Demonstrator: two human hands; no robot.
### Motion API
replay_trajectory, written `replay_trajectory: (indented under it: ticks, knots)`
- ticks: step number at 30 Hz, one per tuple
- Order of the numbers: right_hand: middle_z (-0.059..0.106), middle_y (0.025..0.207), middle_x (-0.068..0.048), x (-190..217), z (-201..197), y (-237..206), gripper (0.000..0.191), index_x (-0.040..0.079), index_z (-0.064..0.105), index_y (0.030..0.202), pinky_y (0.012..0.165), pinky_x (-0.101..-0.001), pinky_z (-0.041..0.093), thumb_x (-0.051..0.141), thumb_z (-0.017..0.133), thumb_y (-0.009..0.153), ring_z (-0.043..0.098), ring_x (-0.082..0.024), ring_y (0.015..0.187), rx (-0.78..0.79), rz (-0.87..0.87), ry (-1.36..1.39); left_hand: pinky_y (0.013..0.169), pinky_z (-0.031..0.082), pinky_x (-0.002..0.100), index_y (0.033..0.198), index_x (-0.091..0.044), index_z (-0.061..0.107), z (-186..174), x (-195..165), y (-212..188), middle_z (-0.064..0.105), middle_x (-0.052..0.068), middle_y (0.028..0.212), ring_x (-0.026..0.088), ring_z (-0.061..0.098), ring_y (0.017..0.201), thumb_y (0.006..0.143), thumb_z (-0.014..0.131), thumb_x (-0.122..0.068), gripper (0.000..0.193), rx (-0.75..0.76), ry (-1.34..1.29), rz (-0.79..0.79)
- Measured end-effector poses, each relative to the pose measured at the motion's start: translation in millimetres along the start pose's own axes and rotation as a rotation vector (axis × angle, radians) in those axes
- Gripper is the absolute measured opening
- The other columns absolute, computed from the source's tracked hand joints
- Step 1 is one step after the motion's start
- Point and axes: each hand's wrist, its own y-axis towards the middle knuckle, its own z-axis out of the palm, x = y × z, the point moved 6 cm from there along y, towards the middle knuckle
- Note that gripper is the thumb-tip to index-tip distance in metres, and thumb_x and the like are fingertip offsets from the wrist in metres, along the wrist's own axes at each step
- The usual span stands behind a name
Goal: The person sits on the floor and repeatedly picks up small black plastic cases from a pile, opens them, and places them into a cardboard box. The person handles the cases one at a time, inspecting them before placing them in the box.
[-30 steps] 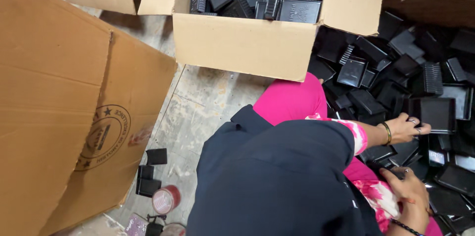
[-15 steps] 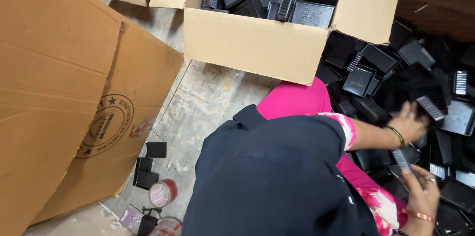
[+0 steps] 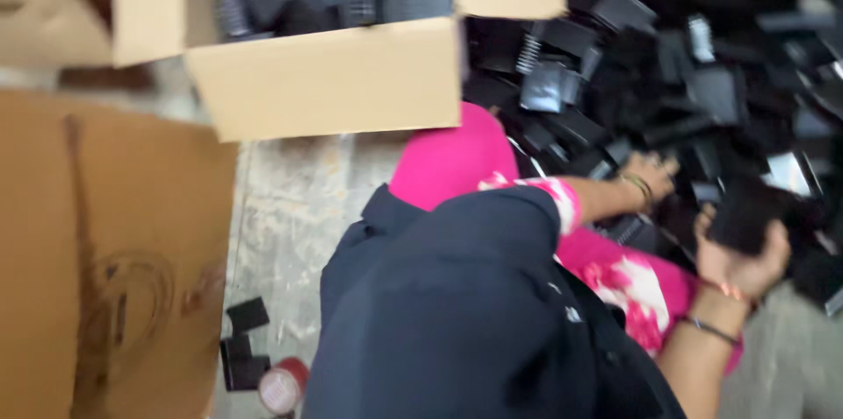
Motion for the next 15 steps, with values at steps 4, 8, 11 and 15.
replay_trajectory:
  ticks: [4, 8, 11, 15]
  knots:
    - [0.069, 0.131, -0.013, -12, -8, -5, 0.056, 0.008, 0.063, 0.143, 0.095, -0.0446, 0.053, 0.046, 0.069, 0.104, 0.066, -0.035, 0.112, -0.082, 0.076, -0.251, 0.1, 0.05, 0.047, 0.133, -0.024, 0.06, -4, 19, 9, 0.06, 0.01, 0.131, 0.031, 0.059, 0.121, 0.088, 0.063, -0.038, 0.047, -0.126, -0.233, -0.21]
    - [0.066, 0.129, -0.012, -21, -10, 3, 0.054, 0.007, 0.061, 0.14, 0.095, -0.0431, 0.054, 0.045, 0.065, 0.102, 0.064, -0.034, 0.107, -0.043, 0.162, -0.248, 0.098, 0.053, 0.044, 0.139, -0.016, 0.054, -12, 38, -4, 0.075, 0.012, 0.117, 0.029, 0.072, 0.109, 0.094, 0.051, -0.031, 0.047, -0.307, -0.329, -0.307]
    - [0.066, 0.13, -0.01, -23, -7, 16, 0.054, 0.007, 0.061, 0.14, 0.09, -0.0405, 0.051, 0.045, 0.065, 0.102, 0.063, -0.033, 0.107, 0.021, 0.219, -0.293, 0.095, 0.05, 0.044, 0.125, -0.018, 0.062, -11, 35, -17, 0.073, 0.009, 0.115, 0.027, 0.069, 0.108, 0.09, 0.053, -0.03, 0.038, -0.287, -0.204, -0.185]
    - [0.066, 0.13, -0.01, -25, -5, 30, 0.054, 0.006, 0.063, 0.138, 0.089, -0.0394, 0.051, 0.045, 0.068, 0.1, 0.063, -0.031, 0.107, 0.013, 0.301, -0.373, 0.092, 0.046, 0.044, 0.106, -0.02, 0.072, -16, 30, -46, 0.072, 0.004, 0.113, 0.025, 0.065, 0.106, 0.085, 0.056, -0.029, 0.028, -0.335, -0.111, -0.075]
